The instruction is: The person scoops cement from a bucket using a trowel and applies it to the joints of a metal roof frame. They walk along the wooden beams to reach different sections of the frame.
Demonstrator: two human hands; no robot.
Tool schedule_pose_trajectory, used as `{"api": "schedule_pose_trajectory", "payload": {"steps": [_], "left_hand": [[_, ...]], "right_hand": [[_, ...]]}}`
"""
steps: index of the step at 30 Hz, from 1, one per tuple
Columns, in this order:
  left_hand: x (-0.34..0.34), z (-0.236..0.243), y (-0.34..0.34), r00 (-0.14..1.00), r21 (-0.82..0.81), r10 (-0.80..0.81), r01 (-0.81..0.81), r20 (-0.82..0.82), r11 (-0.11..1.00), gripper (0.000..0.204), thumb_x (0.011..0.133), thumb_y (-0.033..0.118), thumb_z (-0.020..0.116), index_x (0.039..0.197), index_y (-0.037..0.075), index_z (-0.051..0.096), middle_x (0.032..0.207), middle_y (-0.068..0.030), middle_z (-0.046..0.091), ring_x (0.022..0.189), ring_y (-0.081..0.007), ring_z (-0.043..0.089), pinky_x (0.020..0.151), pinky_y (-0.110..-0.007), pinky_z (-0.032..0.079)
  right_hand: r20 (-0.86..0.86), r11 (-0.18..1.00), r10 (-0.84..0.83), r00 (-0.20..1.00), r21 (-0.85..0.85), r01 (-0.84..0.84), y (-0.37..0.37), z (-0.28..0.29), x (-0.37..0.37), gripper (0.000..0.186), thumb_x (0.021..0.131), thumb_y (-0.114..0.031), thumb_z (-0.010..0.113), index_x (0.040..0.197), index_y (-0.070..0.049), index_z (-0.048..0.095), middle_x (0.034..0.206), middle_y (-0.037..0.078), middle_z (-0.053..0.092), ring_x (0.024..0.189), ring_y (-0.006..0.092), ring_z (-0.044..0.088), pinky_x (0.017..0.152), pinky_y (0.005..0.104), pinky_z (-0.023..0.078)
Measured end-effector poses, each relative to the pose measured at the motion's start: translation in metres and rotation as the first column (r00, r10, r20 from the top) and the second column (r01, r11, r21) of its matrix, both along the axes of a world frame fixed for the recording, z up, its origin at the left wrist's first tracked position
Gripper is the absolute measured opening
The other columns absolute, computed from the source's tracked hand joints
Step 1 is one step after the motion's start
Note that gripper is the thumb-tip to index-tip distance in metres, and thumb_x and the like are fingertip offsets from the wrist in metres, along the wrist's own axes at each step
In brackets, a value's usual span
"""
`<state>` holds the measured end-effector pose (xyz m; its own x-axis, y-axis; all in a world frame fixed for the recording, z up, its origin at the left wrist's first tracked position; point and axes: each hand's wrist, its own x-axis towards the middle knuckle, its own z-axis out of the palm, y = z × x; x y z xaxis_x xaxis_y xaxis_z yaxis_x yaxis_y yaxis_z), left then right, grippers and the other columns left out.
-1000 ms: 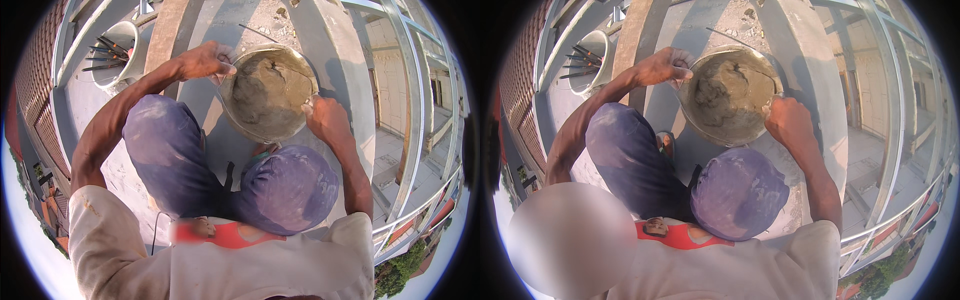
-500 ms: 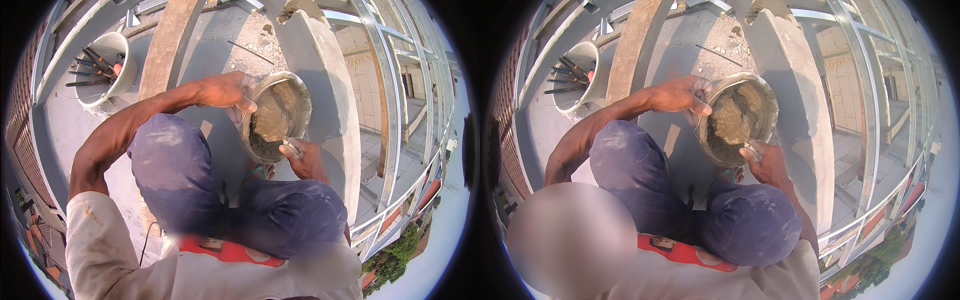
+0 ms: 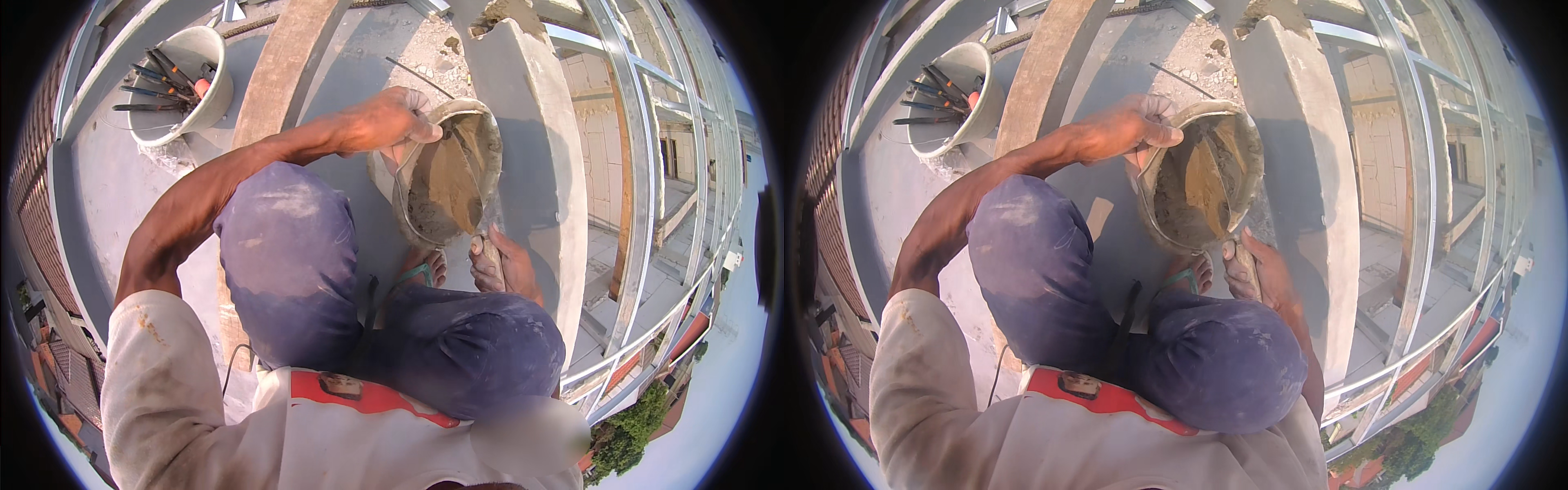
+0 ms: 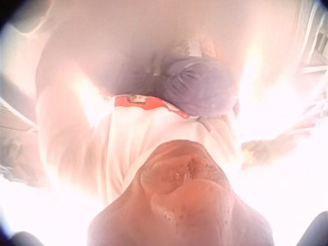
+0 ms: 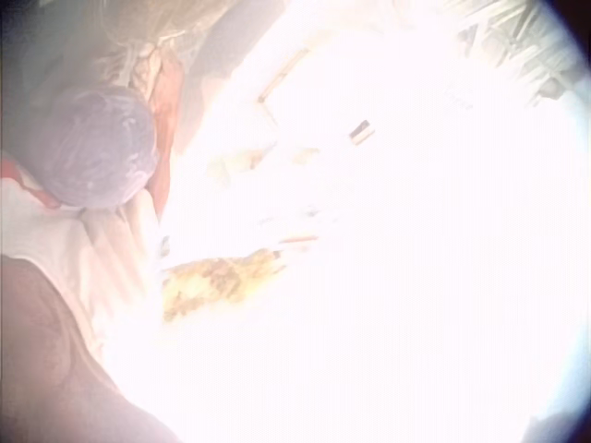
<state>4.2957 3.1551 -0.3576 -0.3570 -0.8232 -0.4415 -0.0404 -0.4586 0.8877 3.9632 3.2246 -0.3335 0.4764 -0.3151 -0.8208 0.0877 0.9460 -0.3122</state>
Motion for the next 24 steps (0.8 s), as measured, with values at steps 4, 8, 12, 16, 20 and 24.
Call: {"api": "schedule_pose_trajectory", "payload": {"steps": [4,8,12,16,20,24], "left_hand": [[0.011,0.006,-0.003,0.994,-0.098,0.039,-0.029,0.1,0.995,0.021,0.098,0.032,0.07,0.095,0.011,0.064,0.075,0.0037,0.055,0.064,-0.0063,0.049,0.056,-0.026,0.038],[0.013,0.005,-0.005,0.986,-0.242,0.039,0.002,0.162,0.97,0.024,0.098,0.035,0.068,0.089,0.013,0.063,0.072,0.0049,0.052,0.063,-0.0062,0.048,0.055,-0.027,0.037],[0.024,0.007,0.002,0.964,-0.207,-0.041,0.098,0.262,0.973,0.021,0.098,0.027,0.068,0.097,0.006,0.07,0.079,0.0008,0.063,0.069,-0.0107,0.057,0.063,-0.032,0.046],[0.022,0.003,0.003,0.975,-0.211,-0.004,0.052,0.222,0.976,0.027,0.098,0.031,0.068,0.108,0.006,0.071,0.088,-0.0016,0.067,0.075,-0.0111,0.059,0.067,-0.031,0.047],[0.022,-0.008,0.004,0.983,-0.254,0.112,-0.073,0.145,0.964,0.027,0.101,0.035,0.065,0.106,0.008,0.067,0.088,0.0006,0.064,0.074,-0.0086,0.056,0.06,-0.028,0.044],[0.018,0.004,0.005,0.98,-0.179,0.155,-0.131,0.127,0.975,0.027,0.102,0.034,0.062,0.105,0.007,0.067,0.091,0.001,0.064,0.079,-0.0094,0.059,0.069,-0.029,0.048]], "right_hand": [[-0.55,0.813,0.175,0.816,-0.387,-0.435,-0.011,0.012,-0.007,0.045,0.106,-0.047,0.056,0.093,-0.005,0.065,0.058,0.001,0.05,0.041,0.0117,0.045,0.041,0.0266,0.037],[-0.896,0.328,0.18,0.405,-0.334,-0.884,-0.029,-0.014,0.004,0.043,0.1,-0.046,0.064,0.096,-0.004,0.068,0.064,0.008,0.062,0.054,0.0227,0.063,0.053,0.0358,0.05],[-0.97,-0.197,-0.233,0.07,-0.024,-0.98,-0.046,0.036,0.007,0.038,0.097,-0.04,0.067,0.097,-0.002,0.069,0.071,0.017,0.068,0.072,0.0361,0.071,0.066,0.0448,0.057],[-0.931,-0.248,-0.305,-0.2,0.28,-0.927,-0.058,0.071,0.023,0.031,0.095,-0.034,0.069,0.094,-0.003,0.07,0.076,0.02,0.07,0.077,0.0396,0.072,0.069,0.0463,0.058],[-0.989,-0.371,0.029,-0.146,0.125,-0.92,-0.064,0.034,0.039,0.034,0.096,-0.032,0.07,0.099,0.001,0.073,0.082,0.021,0.071,0.072,0.0391,0.071,0.068,0.0477,0.056],[-0.897,-0.114,0.341,0.283,-0.338,-0.934,-0.046,-0.018,0.045,0.038,0.098,-0.035,0.068,0.088,0.001,0.07,0.066,0.014,0.061,0.057,0.0268,0.061,0.056,0.0398,0.048]]}}
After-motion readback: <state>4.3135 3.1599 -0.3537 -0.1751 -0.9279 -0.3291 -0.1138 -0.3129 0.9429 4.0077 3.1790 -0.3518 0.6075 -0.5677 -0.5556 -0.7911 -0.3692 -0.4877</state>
